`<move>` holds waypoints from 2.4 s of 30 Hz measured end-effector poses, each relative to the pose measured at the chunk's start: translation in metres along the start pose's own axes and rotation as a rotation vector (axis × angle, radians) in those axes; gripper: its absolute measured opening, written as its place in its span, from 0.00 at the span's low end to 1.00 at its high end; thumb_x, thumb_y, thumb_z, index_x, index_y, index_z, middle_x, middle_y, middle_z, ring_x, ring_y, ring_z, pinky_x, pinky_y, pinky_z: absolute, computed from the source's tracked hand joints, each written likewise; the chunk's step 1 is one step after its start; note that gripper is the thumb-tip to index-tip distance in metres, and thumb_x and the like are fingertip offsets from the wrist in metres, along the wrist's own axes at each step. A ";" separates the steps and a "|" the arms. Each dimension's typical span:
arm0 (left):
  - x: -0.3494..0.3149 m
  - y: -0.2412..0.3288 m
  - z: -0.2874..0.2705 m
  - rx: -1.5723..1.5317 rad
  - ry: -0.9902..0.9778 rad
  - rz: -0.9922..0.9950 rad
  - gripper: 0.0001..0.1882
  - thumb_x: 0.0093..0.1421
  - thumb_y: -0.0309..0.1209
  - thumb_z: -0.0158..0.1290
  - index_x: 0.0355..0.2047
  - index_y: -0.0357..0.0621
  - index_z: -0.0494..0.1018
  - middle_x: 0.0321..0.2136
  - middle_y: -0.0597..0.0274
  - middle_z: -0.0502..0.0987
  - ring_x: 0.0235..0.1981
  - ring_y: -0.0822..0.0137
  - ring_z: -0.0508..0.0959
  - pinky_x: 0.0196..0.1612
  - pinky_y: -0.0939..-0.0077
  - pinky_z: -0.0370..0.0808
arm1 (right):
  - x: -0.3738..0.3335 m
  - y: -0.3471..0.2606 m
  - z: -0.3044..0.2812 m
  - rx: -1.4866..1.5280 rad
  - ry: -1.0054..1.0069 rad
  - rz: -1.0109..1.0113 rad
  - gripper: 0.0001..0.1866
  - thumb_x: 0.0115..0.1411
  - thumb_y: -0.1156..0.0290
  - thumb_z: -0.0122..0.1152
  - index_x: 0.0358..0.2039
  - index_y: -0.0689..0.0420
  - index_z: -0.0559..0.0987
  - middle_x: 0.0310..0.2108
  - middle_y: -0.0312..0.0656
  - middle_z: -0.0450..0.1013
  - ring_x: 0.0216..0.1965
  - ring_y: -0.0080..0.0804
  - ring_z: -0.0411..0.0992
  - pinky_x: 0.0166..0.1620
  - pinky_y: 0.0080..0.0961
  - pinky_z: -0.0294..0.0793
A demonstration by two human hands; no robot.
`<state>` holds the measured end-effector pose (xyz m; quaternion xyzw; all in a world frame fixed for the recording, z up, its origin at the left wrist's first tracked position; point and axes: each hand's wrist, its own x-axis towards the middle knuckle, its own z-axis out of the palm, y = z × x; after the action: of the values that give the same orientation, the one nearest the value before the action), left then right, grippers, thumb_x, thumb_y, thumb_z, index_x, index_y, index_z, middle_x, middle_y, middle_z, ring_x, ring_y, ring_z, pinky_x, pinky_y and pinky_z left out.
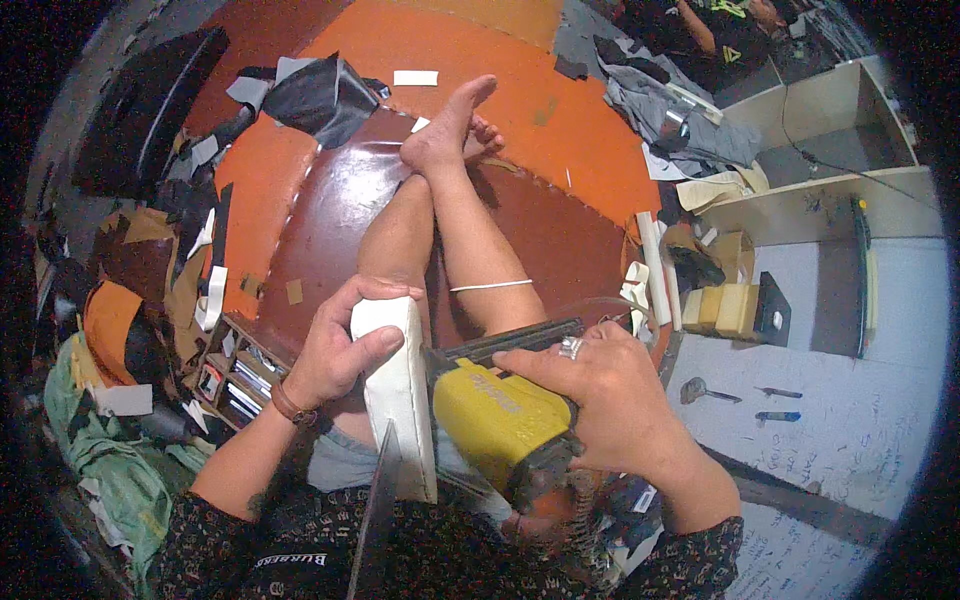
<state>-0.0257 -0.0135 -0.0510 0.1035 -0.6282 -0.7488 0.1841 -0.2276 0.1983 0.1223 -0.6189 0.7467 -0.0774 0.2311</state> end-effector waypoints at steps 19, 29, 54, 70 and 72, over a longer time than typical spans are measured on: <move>0.000 0.005 -0.001 -0.056 -0.028 -0.081 0.19 0.65 0.32 0.62 0.54 0.41 0.74 0.57 0.52 0.80 0.59 0.63 0.76 0.65 0.61 0.70 | 0.024 -0.006 0.011 0.041 -0.027 0.007 0.34 0.40 0.58 0.80 0.53 0.45 0.85 0.24 0.46 0.80 0.29 0.47 0.81 0.43 0.45 0.76; -0.004 0.003 0.002 -0.014 -0.014 -0.093 0.19 0.66 0.30 0.62 0.55 0.41 0.74 0.57 0.53 0.80 0.59 0.65 0.76 0.64 0.63 0.71 | 0.031 -0.014 0.005 -0.050 -0.114 0.107 0.31 0.38 0.64 0.78 0.49 0.49 0.86 0.32 0.49 0.84 0.37 0.51 0.84 0.46 0.46 0.82; -0.004 0.002 -0.003 0.137 -0.023 -0.014 0.32 0.57 0.37 0.72 0.59 0.44 0.73 0.47 0.57 0.81 0.45 0.67 0.81 0.51 0.68 0.78 | 0.007 -0.016 0.012 0.032 -0.144 0.016 0.39 0.36 0.61 0.79 0.55 0.45 0.85 0.24 0.45 0.80 0.30 0.46 0.81 0.45 0.43 0.76; -0.003 0.002 -0.001 0.129 0.000 -0.013 0.30 0.56 0.34 0.72 0.56 0.43 0.74 0.45 0.59 0.81 0.44 0.68 0.81 0.50 0.70 0.78 | 0.013 -0.019 0.013 -0.013 -0.191 0.059 0.38 0.35 0.62 0.80 0.54 0.45 0.86 0.26 0.46 0.81 0.31 0.46 0.82 0.45 0.43 0.75; -0.003 0.000 -0.001 0.132 0.003 -0.008 0.30 0.56 0.34 0.72 0.56 0.43 0.74 0.45 0.59 0.81 0.44 0.69 0.80 0.50 0.70 0.78 | 0.015 -0.020 0.011 -0.022 -0.204 0.062 0.38 0.34 0.63 0.80 0.53 0.45 0.86 0.26 0.46 0.81 0.32 0.46 0.82 0.45 0.43 0.75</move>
<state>-0.0221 -0.0132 -0.0510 0.1190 -0.6757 -0.7062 0.1747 -0.2065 0.1816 0.1172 -0.6028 0.7387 0.0013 0.3015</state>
